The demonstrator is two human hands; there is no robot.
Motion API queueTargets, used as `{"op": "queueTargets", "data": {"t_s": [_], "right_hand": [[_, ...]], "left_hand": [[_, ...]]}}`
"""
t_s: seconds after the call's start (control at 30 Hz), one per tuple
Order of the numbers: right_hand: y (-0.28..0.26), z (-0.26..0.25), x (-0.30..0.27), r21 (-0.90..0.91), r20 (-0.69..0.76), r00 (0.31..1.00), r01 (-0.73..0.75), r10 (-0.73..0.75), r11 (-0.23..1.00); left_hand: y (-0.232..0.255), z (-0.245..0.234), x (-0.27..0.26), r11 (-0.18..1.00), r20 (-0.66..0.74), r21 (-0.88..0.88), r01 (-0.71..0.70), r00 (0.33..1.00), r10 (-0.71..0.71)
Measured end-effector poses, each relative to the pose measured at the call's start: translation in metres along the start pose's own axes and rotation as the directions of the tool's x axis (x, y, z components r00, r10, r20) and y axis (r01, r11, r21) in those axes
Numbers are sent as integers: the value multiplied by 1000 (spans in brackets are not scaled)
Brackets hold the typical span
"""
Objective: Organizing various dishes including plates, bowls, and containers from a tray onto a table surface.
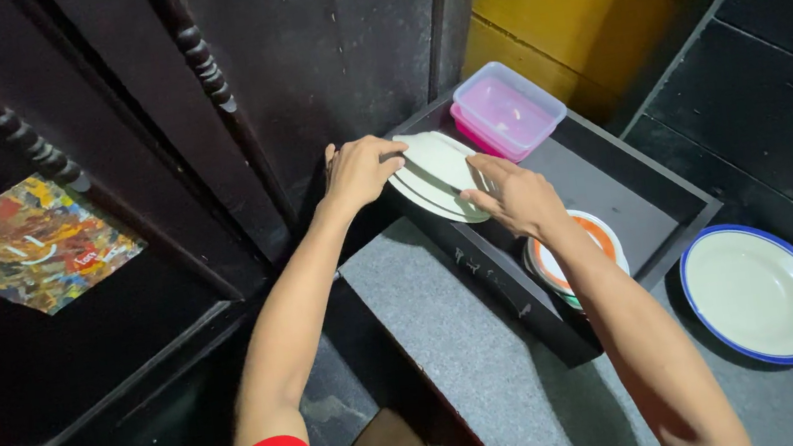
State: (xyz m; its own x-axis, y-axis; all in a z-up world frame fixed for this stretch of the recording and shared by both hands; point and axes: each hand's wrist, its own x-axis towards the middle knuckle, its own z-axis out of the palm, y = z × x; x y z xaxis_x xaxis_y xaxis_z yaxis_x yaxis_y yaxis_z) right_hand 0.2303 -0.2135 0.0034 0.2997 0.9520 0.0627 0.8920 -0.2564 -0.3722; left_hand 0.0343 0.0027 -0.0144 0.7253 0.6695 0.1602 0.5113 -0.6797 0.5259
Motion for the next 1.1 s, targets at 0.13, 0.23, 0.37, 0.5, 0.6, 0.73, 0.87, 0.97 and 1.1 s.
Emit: {"op": "queueTargets", "data": {"t_s": [0.13,0.23,0.37,0.5,0.6,0.73,0.87,0.97,1.1], "right_hand": [[8,3,2,-69,-29,1000,2,-4,998],[13,10,7,-220,-52,999,-1,-10,976],[12,15,13,-345,-36,997,-77,68,936],[11,16,13,-321,-30,996,-84,78,943],[15,16,13,-294,-69,996,-82,65,952],[14,12,7,-295,-96,993,-88,62,951],[26,16,4,-314,-236,971,-100,25,944],[20,1,-13,-280,-402,915,-78,-44,957],[17,-21,-55,-147,-692,698,113,-184,983]], "left_hand": [[32,-10,-8,999,-90,-43,-21,996,17],[30,5,7,999,-146,-35,-19,989,14],[26,26,24,999,-173,-41,-15,985,8],[33,31,23,996,-224,-87,-31,975,11],[37,34,21,995,-240,-89,-46,970,24],[46,28,11,992,-237,-113,-59,971,31],[59,22,0,983,-313,-120,-140,945,96],[68,15,-4,937,-445,-178,-300,874,195],[82,18,-15,858,-526,-326,-397,830,184]]}}
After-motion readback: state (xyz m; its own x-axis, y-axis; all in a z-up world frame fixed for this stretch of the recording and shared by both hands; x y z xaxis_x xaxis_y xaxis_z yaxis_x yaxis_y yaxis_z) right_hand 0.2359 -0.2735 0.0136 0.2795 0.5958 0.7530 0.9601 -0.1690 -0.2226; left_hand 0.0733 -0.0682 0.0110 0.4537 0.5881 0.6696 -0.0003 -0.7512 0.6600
